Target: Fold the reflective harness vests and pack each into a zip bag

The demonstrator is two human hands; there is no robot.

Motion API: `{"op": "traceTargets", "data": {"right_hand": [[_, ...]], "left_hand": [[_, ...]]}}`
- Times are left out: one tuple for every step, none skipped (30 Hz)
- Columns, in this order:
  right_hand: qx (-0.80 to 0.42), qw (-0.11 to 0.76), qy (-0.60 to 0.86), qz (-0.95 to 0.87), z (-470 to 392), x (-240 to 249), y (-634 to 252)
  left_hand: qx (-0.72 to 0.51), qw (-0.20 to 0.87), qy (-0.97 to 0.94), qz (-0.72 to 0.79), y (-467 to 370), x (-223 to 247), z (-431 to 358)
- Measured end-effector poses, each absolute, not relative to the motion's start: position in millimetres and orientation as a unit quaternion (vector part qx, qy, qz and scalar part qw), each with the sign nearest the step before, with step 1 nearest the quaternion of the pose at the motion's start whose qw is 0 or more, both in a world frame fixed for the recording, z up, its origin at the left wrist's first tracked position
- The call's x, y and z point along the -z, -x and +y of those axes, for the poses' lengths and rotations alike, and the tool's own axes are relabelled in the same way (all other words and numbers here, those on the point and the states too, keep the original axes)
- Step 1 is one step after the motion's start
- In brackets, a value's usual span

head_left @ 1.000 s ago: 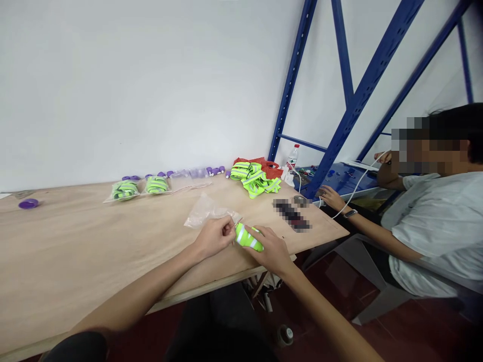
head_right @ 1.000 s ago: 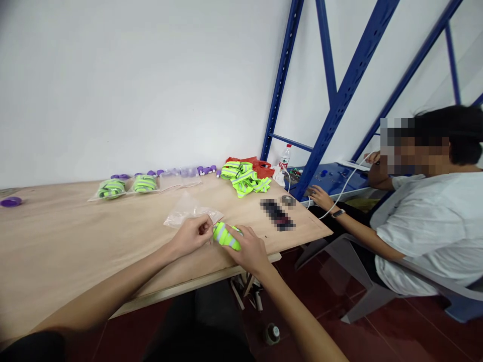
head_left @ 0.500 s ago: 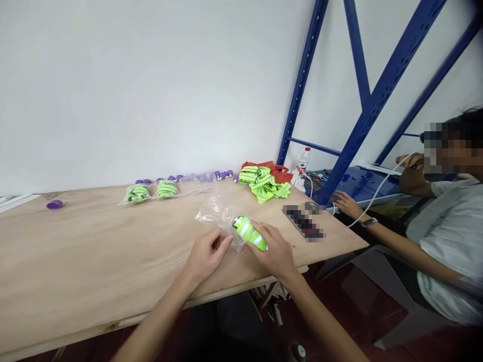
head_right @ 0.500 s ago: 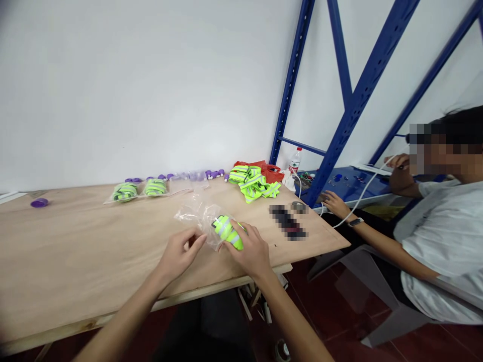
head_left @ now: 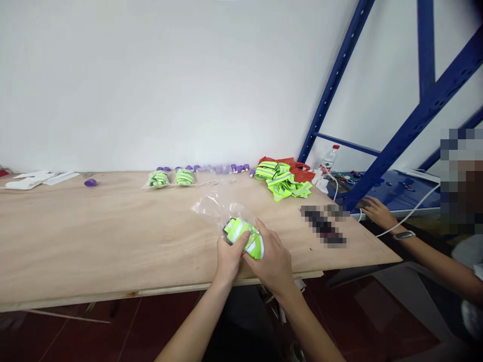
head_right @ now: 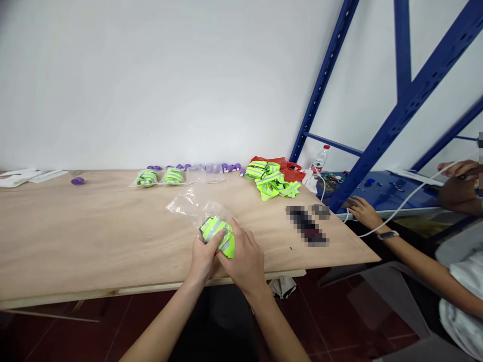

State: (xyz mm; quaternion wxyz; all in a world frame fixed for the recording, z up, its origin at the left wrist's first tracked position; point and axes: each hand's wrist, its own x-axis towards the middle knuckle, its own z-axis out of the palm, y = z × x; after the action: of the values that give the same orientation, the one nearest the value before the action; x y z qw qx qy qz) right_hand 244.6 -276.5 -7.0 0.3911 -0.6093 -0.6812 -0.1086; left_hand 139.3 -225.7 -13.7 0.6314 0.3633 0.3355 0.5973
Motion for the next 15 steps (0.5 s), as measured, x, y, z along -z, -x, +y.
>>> {"op": "traceTargets", "data": {"right_hand": [[0.114,0.393,0.611,-0.678,-275.9,7.7,-243.0],[0.120,0.396,0.613,-0.673,-274.9,8.5,-241.5],[0.128,0.399,0.616,-0.668,-273.7,9.1,-240.1],[0.134,0.402,0.618,-0.662,-272.5,9.3,-238.9],[0.136,0.404,0.622,-0.657,-271.5,9.0,-238.3],[0.133,0.406,0.626,-0.653,-270.9,7.9,-238.2],[0.120,0.407,0.626,-0.654,-270.9,6.3,-239.0],[0.097,0.410,0.621,-0.661,-271.6,4.1,-240.6],[0.066,0.414,0.607,-0.675,-272.9,2.0,-242.7],[0.028,0.422,0.587,-0.691,-274.5,0.3,-245.1],[-0.009,0.435,0.560,-0.705,-276.4,-0.4,-247.3],[-0.042,0.460,0.533,-0.709,-278.1,0.2,-248.8],[-0.069,0.497,0.510,-0.698,-279.6,2.3,-249.3],[-0.090,0.543,0.496,-0.672,-280.7,5.8,-248.5],[-0.110,0.588,0.490,-0.633,-281.4,10.3,-246.5]], "left_hand": [[-0.593,0.645,-0.346,0.335,-140.1,16.1,-228.8],[-0.589,0.660,-0.328,0.332,-140.9,18.9,-232.1],[-0.583,0.675,-0.314,0.326,-141.8,21.5,-235.4],[-0.576,0.689,-0.304,0.318,-142.7,23.7,-238.5],[-0.568,0.703,-0.298,0.308,-143.6,25.1,-241.2],[-0.559,0.716,-0.294,0.297,-144.3,25.6,-243.4],[-0.552,0.728,-0.289,0.286,-144.5,25.1,-245.0],[-0.548,0.738,-0.280,0.277,-144.2,23.6,-245.8],[-0.548,0.745,-0.268,0.270,-143.3,21.2,-246.0],[-0.553,0.748,-0.254,0.266,-141.8,18.2,-245.6],[-0.561,0.747,-0.240,0.264,-139.9,14.9,-244.7],[-0.570,0.744,-0.230,0.262,-137.9,11.4,-243.6],[-0.579,0.740,-0.223,0.260,-136.0,8.1,-242.5],[-0.585,0.737,-0.219,0.256,-134.3,5.2,-241.5],[-0.589,0.736,-0.217,0.252,-133.2,2.7,-240.9]]}}
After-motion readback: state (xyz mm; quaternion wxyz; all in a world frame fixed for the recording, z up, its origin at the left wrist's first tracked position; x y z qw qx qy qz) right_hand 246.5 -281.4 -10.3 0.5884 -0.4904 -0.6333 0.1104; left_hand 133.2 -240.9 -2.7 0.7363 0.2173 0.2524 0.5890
